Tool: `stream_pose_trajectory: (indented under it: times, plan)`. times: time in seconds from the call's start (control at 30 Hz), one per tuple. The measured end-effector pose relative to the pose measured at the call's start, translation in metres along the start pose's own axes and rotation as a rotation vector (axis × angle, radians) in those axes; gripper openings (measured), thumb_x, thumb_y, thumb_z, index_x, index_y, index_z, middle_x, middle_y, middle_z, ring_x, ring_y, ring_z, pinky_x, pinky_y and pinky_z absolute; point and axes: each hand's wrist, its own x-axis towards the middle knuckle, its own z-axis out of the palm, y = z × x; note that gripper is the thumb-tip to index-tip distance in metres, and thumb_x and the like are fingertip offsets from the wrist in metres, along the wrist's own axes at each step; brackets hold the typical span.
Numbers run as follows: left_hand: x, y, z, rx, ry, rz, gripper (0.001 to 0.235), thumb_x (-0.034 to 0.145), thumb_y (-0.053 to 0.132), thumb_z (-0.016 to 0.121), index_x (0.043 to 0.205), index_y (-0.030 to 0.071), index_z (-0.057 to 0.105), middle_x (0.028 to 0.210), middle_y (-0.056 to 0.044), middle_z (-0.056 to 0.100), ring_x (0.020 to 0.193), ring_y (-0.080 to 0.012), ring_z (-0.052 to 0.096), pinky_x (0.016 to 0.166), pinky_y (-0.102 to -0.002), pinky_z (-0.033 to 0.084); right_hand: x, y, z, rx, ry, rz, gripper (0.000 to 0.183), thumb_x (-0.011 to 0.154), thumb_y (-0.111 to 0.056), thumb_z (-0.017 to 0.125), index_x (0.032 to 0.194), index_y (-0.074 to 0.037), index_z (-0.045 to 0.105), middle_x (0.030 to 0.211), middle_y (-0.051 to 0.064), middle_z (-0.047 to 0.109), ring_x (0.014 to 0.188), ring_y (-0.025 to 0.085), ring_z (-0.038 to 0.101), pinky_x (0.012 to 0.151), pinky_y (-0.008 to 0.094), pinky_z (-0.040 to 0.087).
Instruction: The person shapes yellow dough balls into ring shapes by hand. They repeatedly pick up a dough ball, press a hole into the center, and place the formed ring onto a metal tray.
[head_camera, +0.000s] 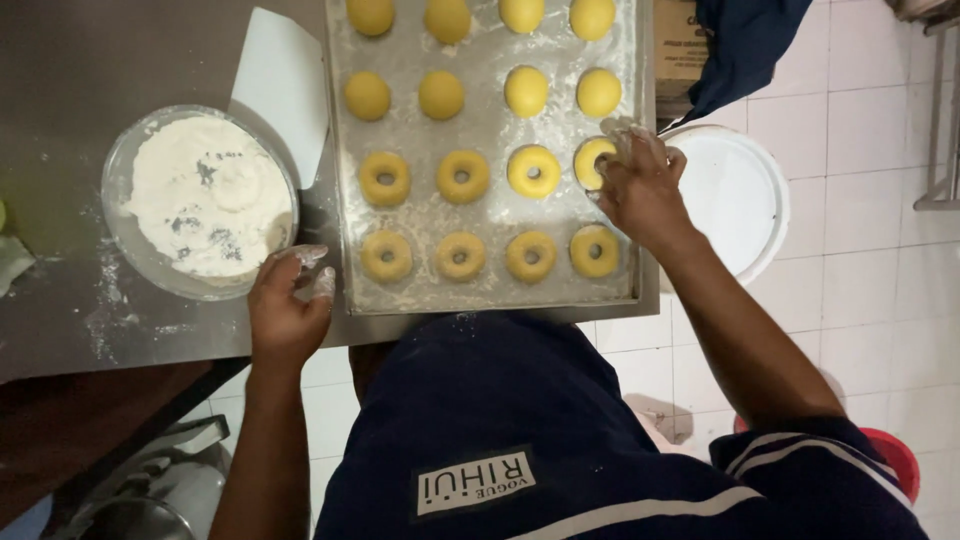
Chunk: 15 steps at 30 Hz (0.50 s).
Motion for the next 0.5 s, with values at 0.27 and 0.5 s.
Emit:
stream_pose_trajectory:
  times: [0.27,0.5]
  plan:
    - [0.000,0.000,0.005,0.033,0.007,0.014,0.023,0.091,0.001,0.075,0.114,-0.004,0.073,0.099,-0.023,0.064,0.096,-0.0423,0.067,0.083,-0.044,0.062,-0.003,-0.025,-0.018,0.001,0.129,0.024,0.052,0.083,-0.037,0.082,0.128,-0.014,0.072,0.141,0.021,0.053,0.142,0.044,0.041,0.100,0.065,0.027]
    - [-0.002,-0.006,0.005,0.043,0.040,0.028,0.023,0.092,-0.001,0.073,0.115,-0.002,0.073,0.101,-0.021,0.065,0.097,-0.0407,0.068,0.084,-0.044,0.061,-0.002,-0.097,-0.021,0.097,0.175,-0.061,0.064,0.072,-0.035,0.084,0.127,-0.006,0.071,0.136,0.026,0.058,0.139,0.049,0.046,0.093,0.067,0.037]
